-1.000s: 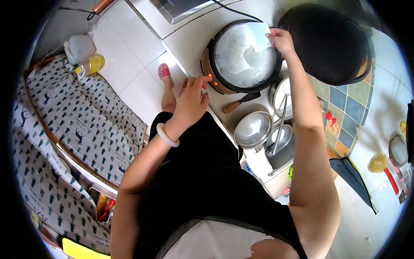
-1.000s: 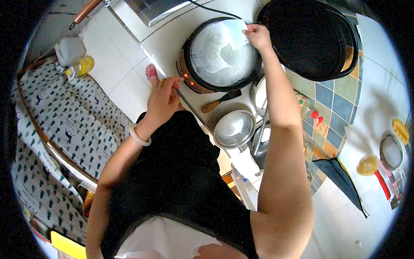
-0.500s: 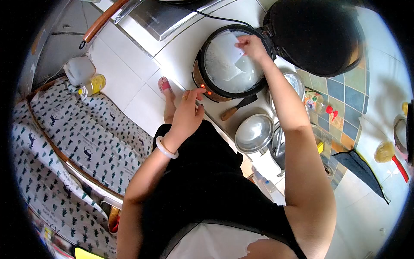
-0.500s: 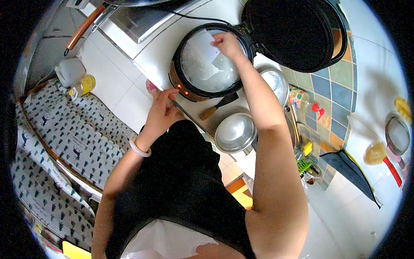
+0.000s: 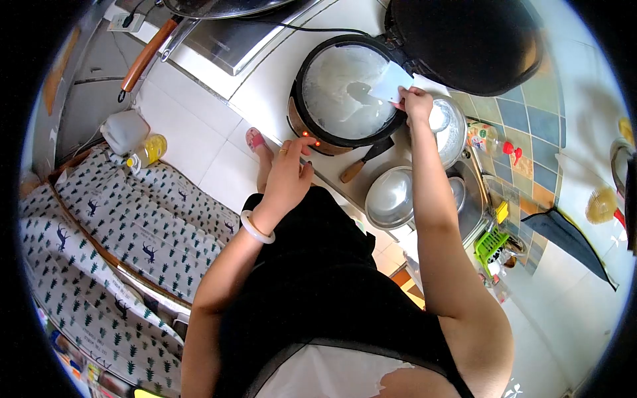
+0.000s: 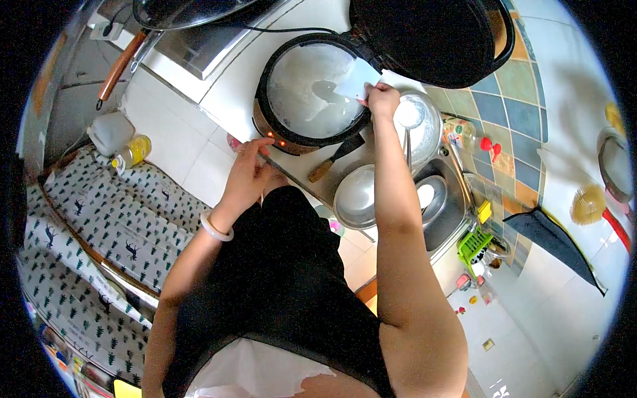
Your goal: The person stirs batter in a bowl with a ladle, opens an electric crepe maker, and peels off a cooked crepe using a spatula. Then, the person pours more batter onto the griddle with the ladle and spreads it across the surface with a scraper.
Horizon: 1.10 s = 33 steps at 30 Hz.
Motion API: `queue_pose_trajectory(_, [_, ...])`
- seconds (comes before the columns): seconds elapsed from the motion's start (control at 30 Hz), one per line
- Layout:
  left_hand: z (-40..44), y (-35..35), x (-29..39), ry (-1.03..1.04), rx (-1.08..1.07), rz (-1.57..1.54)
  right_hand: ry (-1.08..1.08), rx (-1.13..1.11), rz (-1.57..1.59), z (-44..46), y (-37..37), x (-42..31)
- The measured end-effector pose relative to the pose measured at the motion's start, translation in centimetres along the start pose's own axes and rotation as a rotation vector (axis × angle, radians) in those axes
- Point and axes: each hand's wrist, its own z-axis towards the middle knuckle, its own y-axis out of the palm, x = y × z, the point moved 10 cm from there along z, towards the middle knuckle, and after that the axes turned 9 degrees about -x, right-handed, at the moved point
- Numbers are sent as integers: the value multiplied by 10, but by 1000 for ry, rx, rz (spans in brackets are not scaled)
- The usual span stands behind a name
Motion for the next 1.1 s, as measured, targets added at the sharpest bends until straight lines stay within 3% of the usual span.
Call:
queue_pose_trajectory(0.07, [0,-1,1,-22,-15,-8,-3,-2,108,-14,-2,1])
queue_pose_trajectory(0.23, [-3,1,-2,-6,-20,13,-129,-294,36,-21,56,-15])
queue_pose_trajectory(0.43, [-4,7,-1,-19,-66,38,-177,-351,-105,-23,113,-20])
queue_pose_trajectory(0.53, [-3,10,-2,-11,-62,79,-208,-242,-163,-19,90,-14])
queue_pose_trajectory(0.73, [-3,15,5,-33,-64,10,-75,-5,-262,-16,-11,19])
queue_pose_trajectory(0.87, [-3,16,12,29,-70,107,-78,11,-89,-27,-27,17])
queue_pose_trajectory(1.0, [-4,16,11,45,-66,106,-78,-107,152,-19,16,2])
queue_pose_trajectory(1.1, [-5,15,15,-12,-77,52,-16,-52,336,-7,43,2])
